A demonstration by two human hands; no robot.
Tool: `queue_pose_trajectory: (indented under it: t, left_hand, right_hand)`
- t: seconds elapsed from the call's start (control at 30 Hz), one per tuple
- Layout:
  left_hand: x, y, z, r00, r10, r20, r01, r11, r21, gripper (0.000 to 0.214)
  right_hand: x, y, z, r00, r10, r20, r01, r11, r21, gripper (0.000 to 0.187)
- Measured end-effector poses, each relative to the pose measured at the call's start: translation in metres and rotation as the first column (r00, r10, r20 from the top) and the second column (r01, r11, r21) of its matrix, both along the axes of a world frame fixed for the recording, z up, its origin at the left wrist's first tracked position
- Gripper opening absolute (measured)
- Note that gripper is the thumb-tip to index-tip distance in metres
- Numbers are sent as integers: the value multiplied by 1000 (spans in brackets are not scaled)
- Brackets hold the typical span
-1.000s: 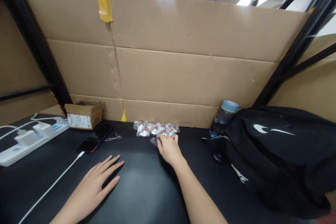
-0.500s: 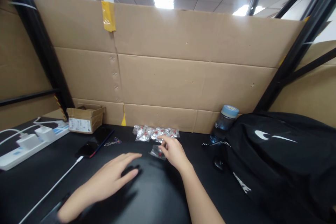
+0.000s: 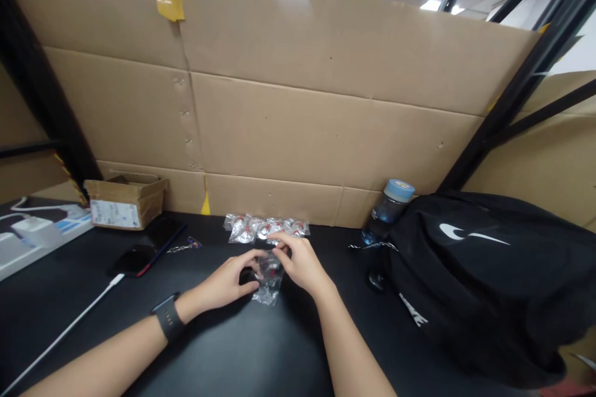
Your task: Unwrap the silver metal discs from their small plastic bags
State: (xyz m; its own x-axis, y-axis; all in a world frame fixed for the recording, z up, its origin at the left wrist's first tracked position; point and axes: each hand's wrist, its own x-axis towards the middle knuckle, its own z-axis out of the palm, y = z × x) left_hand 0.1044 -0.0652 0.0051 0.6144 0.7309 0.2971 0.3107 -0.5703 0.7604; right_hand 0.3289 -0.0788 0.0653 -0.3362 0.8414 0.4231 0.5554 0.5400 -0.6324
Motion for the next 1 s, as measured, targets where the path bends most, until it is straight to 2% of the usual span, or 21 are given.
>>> queue_pose_trajectory:
  t: [0.2,0.33,0.47,0.57,0.73,0.83,1.0]
  left_hand:
    - [-1,3,4,999,24,-24,-23,999,28,50]
    - [0,1,9,997,68,24,-69,997,45,24]
    - [0,4,10,984,171,48,-174,982,74,28]
    - [0,7,10,974,199,107,-202,979,20,30]
    - [-3,13,9,952,200,232,-187,979,-78,29]
    - [-5,18,7,931,216,295,-187,974,-125,25]
    - [-9,22,5,903,307,300,-291,952,-98,34]
  right_hand:
    - [-4,2,-4,996,-45,-79,45,999,6,30]
    - [-9,3,-10,984,-83,-158,86,996,15,27]
    - [-14,4,-13,965,-110,-237,120,992,29,26]
    - [-13,5,-13,955,-105,-278,111,994,5,31]
    - [-7,8,-21,965,4,-260,-52,983,-177,62]
    - [-6,13,-29,948,20,-317,-102,964,-244,57]
    - [-10,18,-34,873,-66,-483,-53,972,-227,45]
